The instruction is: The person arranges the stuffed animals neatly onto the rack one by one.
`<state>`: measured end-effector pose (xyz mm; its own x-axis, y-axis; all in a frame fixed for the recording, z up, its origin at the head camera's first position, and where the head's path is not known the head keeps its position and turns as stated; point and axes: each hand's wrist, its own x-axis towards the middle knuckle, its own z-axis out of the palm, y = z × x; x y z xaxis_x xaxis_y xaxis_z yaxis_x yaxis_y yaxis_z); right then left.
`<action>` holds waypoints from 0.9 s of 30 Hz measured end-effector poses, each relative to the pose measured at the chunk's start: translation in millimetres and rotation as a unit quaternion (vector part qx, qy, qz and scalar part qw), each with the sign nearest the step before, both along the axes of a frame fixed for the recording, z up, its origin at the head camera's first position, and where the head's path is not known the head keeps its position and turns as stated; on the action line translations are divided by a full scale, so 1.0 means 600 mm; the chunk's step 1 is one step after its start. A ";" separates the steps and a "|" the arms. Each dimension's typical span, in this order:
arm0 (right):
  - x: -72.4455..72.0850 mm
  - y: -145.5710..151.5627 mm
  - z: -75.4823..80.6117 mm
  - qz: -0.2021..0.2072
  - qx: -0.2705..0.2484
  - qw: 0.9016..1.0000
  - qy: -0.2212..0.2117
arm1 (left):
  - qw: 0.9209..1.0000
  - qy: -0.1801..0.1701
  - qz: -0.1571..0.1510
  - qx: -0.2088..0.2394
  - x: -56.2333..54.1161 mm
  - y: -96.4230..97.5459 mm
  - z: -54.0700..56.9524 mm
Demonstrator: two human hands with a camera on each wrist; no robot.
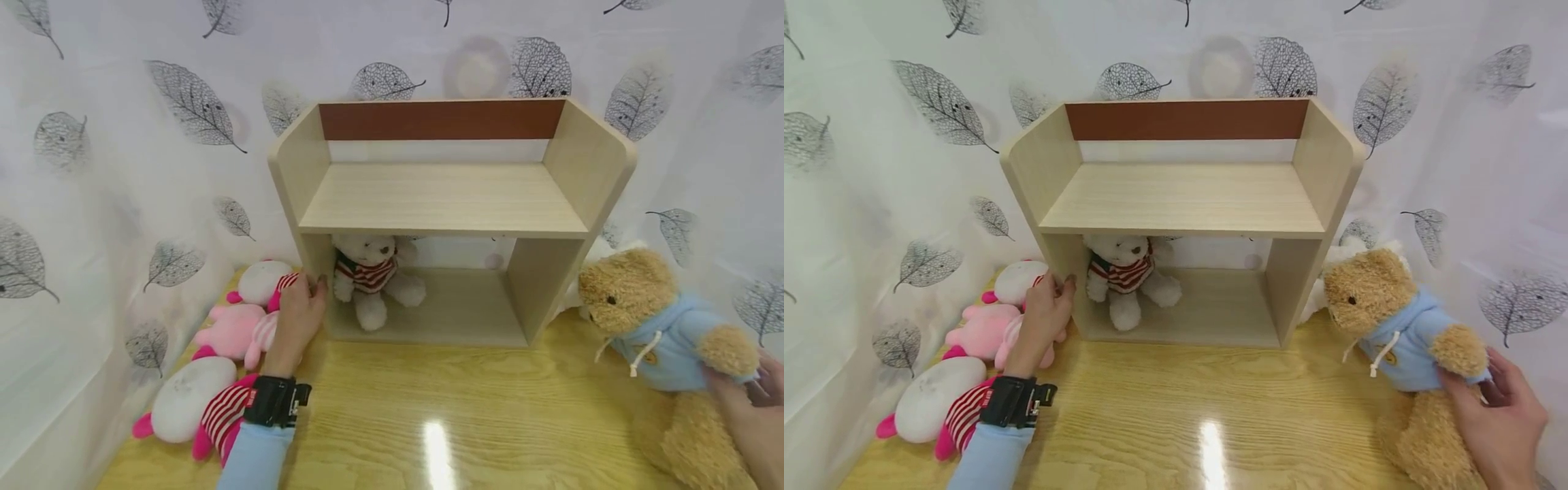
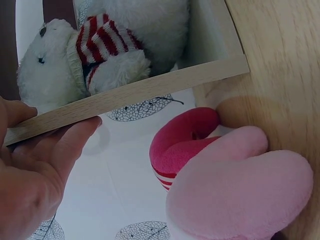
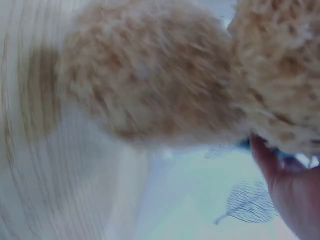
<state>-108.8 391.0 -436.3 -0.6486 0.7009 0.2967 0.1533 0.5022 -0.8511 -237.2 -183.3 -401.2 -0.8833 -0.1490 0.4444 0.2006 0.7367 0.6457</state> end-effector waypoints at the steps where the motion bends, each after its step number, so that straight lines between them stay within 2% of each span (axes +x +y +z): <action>1: -0.005 0.005 -0.004 0.027 0.013 0.999 -0.011 | 1.000 0.001 0.001 -0.001 0.000 -0.001 0.000; 2: -0.011 0.011 -0.007 0.059 0.030 0.997 -0.036 | 1.000 0.000 0.002 0.001 -0.001 -0.001 0.000; 4: -0.023 0.027 -0.010 0.131 0.061 0.986 -0.082 | 1.000 -0.004 0.002 0.002 -0.001 -0.001 -0.002; 6: -0.036 0.041 -0.015 0.185 0.111 0.972 -0.097 | 1.000 -0.008 0.001 0.002 -0.002 0.000 -0.003; 8: -0.047 0.052 -0.015 0.220 0.143 0.958 -0.115 | 1.000 -0.009 0.000 0.002 -0.003 0.000 -0.004; 10: -0.056 0.056 -0.015 0.234 0.156 0.952 -0.118 | 1.000 -0.004 -0.001 0.001 -0.003 0.000 -0.004; 12: -0.065 0.060 -0.017 0.239 0.188 0.951 -0.061 | 1.000 0.001 -0.002 -0.001 -0.003 -0.002 -0.002; 15: -0.068 0.066 -0.014 0.234 0.263 0.936 0.021 | 1.000 0.000 -0.004 -0.001 -0.003 -0.001 -0.003; 17: -0.070 0.069 -0.007 0.202 0.327 0.921 0.060 | 1.000 -0.003 -0.005 0.001 -0.003 0.000 -0.003; 19: -0.069 0.067 0.004 0.164 0.376 0.910 0.057 | 1.000 -0.009 -0.006 0.005 -0.004 -0.001 -0.002; 22: -0.064 0.056 0.018 0.104 0.418 0.901 0.053 | 1.000 -0.008 -0.010 0.006 -0.004 -0.001 0.000; 23: -0.062 0.050 0.019 0.095 0.417 0.902 0.051 | 1.000 -0.009 -0.010 0.006 -0.004 -0.002 0.000; 25: -0.058 0.035 0.025 0.077 0.387 0.919 0.003 | 1.000 -0.006 -0.010 0.004 -0.003 -0.001 0.000; 27: -0.055 0.022 0.029 0.066 0.339 0.936 -0.067 | 1.000 -0.005 -0.010 0.006 -0.003 -0.002 0.000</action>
